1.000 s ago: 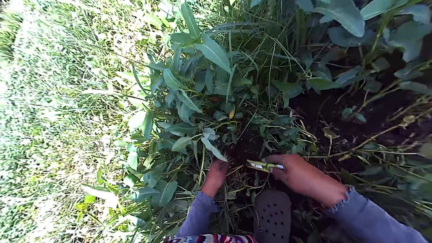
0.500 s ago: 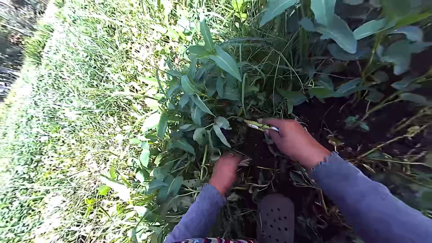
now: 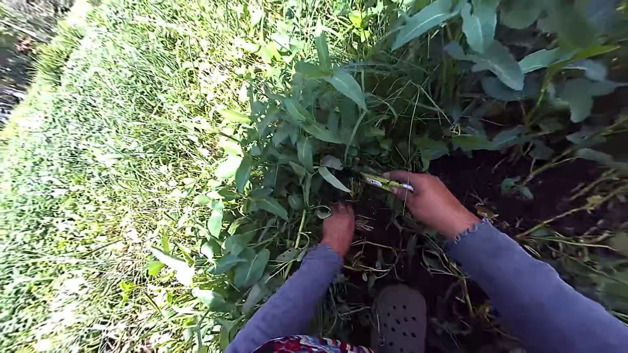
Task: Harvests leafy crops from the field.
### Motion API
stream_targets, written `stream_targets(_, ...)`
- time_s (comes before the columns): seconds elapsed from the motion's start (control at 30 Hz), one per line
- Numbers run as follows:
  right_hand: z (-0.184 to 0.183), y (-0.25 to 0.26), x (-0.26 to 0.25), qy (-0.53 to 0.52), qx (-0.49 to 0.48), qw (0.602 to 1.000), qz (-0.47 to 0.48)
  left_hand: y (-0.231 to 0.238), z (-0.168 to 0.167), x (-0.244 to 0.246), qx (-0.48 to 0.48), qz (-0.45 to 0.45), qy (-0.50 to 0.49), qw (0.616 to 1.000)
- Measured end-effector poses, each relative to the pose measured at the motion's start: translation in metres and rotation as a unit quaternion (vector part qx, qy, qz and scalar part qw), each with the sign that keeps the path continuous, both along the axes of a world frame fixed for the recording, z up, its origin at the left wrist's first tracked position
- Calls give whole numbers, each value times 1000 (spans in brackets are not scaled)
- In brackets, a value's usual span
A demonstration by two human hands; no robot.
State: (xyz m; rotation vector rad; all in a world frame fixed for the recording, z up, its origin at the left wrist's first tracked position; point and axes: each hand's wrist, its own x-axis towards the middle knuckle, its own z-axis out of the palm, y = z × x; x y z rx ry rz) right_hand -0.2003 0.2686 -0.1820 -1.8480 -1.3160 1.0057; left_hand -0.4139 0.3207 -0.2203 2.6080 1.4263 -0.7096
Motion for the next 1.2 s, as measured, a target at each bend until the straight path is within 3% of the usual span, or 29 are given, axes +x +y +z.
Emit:
stream_targets(0.1, -2, -2, -1, -1, 3, 1000, 0, -6, 8, -10, -31, -10, -22, 999)
stream_targets(0.23, -5, -6, 3, 6, 2, 1000, 2, -33, 19, -29, -111, -96, -28, 989)
stream_targets(0.37, -7, -3, -1, 25, -10, 1000, -5, -6, 17, -24, -26, -114, -65, 991)
stream_targets(0.57, 1, -3, -1, 2, -21, 1000, -1, 21, -1, -12, 61, -33, 13, 997)
stream_targets(0.67, -3, -6, 4, 1, -19, 1000, -3, 23, -5, -15, 36, 27, 46, 998)
stream_targets(0.83, -4, -14, 1, 4, -17, 1000, -8, 12, 10, -15, 0, 15, 38, 999)
stream_targets(1.07, -10, -18, 5, 10, -12, 1000, -10, -30, 38, -42, -136, 85, 104, 982)
stream_targets(1.2, -12, -20, 0, 20, 4, 1000, -5, -22, 43, -51, -86, 71, 60, 992)
